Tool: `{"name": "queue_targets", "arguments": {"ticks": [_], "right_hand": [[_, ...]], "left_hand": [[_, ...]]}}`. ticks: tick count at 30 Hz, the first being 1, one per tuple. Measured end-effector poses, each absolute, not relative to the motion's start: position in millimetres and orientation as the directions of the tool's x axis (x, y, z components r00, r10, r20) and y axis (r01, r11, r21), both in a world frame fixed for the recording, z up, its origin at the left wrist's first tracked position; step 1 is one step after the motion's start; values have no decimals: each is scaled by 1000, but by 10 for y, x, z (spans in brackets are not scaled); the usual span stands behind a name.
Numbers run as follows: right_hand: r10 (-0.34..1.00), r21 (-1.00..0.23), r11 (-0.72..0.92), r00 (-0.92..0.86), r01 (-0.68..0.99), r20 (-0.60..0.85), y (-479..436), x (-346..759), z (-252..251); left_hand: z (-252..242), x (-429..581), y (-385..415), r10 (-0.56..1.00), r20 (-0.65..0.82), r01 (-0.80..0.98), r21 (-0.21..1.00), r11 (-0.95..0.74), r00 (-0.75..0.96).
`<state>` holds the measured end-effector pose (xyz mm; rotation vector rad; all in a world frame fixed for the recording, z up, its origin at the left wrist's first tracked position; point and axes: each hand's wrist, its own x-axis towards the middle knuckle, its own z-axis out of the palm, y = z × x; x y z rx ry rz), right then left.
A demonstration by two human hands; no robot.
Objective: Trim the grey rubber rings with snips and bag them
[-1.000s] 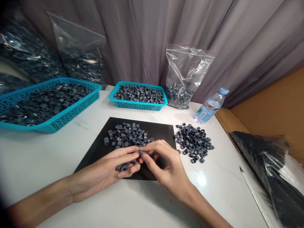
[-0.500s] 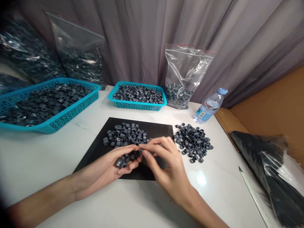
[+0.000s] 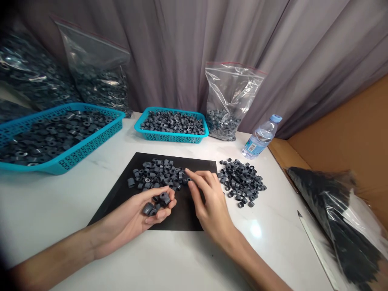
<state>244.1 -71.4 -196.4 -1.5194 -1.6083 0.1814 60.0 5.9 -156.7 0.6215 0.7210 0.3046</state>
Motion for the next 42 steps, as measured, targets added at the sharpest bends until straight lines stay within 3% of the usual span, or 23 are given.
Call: {"name": "queue_targets", "arguments": {"ticks": [3, 8, 17, 23, 31, 42], "right_hand": [[877, -575, 167, 145, 801, 458, -639, 2574, -2099], [906, -431, 197, 5, 881, 423, -605, 2575, -2163], [901, -357, 164, 8, 919, 433, -565, 2499, -2130], [897, -431, 209, 4, 878, 443, -562, 2511, -2145], [890, -432, 211, 11, 877, 456, -561, 2511, -2166], [848, -751, 345, 156, 562, 506, -725, 2402, -1912]], "left_hand": [[-1541, 598, 68, 454, -526, -43, 619, 785, 719], [-1520, 594, 49, 445, -504, -33, 634, 772, 740], [-1532, 590, 33, 443, -500, 6, 669, 743, 744], [-1508, 601, 19, 469, -509, 29, 699, 714, 722], [-1525, 586, 13, 465, -501, 70, 731, 678, 730], [-1566, 590, 41, 395, -518, 27, 631, 776, 759]]}}
